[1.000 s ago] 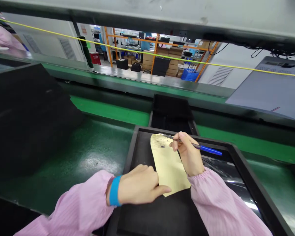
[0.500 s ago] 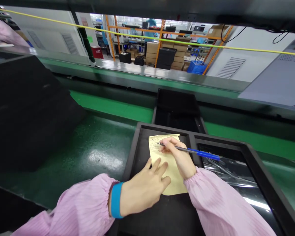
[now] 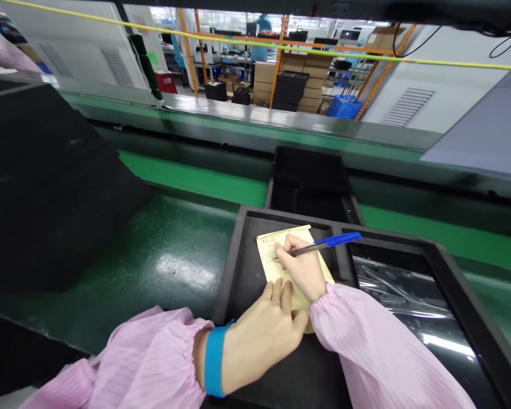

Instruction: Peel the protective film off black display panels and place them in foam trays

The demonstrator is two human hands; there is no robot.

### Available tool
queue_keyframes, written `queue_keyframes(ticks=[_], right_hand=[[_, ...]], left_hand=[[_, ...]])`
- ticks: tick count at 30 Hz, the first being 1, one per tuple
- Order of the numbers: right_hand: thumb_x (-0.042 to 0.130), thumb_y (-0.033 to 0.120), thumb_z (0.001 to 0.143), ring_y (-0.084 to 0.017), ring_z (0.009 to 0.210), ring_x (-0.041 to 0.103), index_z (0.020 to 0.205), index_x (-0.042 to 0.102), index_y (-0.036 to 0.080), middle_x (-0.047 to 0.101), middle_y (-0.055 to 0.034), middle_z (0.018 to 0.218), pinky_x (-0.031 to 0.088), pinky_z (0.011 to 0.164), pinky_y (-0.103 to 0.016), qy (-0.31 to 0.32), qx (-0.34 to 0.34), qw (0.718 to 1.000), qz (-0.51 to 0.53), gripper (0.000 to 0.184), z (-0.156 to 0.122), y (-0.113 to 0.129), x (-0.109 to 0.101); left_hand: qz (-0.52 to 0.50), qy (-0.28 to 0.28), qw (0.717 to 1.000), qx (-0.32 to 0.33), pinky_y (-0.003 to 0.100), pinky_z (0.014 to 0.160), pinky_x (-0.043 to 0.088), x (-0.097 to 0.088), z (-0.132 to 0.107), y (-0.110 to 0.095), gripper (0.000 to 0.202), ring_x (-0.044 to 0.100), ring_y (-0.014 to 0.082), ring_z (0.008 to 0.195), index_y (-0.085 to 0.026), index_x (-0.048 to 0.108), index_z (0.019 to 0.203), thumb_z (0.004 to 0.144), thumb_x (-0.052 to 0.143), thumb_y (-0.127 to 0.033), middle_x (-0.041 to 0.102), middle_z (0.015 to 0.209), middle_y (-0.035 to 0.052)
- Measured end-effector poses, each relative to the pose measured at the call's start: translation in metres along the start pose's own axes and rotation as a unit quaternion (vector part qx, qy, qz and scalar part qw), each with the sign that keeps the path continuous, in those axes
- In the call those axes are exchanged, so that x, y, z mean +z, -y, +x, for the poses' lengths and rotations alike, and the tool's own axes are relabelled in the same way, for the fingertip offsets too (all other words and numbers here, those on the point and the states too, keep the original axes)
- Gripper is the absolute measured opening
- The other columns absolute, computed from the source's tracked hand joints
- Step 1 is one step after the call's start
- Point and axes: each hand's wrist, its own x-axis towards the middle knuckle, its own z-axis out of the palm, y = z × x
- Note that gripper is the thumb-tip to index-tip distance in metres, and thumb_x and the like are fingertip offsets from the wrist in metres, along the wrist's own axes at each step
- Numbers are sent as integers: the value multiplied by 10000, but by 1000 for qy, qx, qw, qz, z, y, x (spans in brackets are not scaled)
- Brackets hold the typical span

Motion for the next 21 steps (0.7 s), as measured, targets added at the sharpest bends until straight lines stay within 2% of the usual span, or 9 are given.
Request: queue_keyframes(ticks=[6,21], right_hand=[[544,364,770,-95,421,368,530,335,190,389,31,434,289,442,-230,4,-23,999,-37,363,-3,-1,5],[514,331,756,-90,437,327,525,311,192,346,40,442,270,432,-232,-1,-40,997,-65,338,-2,-3,6]], left_hand=[[-5,-9,1000,-9,415,828,506,-3,0,0,185,657,316,972,-15,583,927,798,501,-118,668,1043,266],[-2,-1,1000,-16,421,816,515,-3,-1,-2,199,644,337,993,-6,586,936,809,498,-131,663,1054,268]])
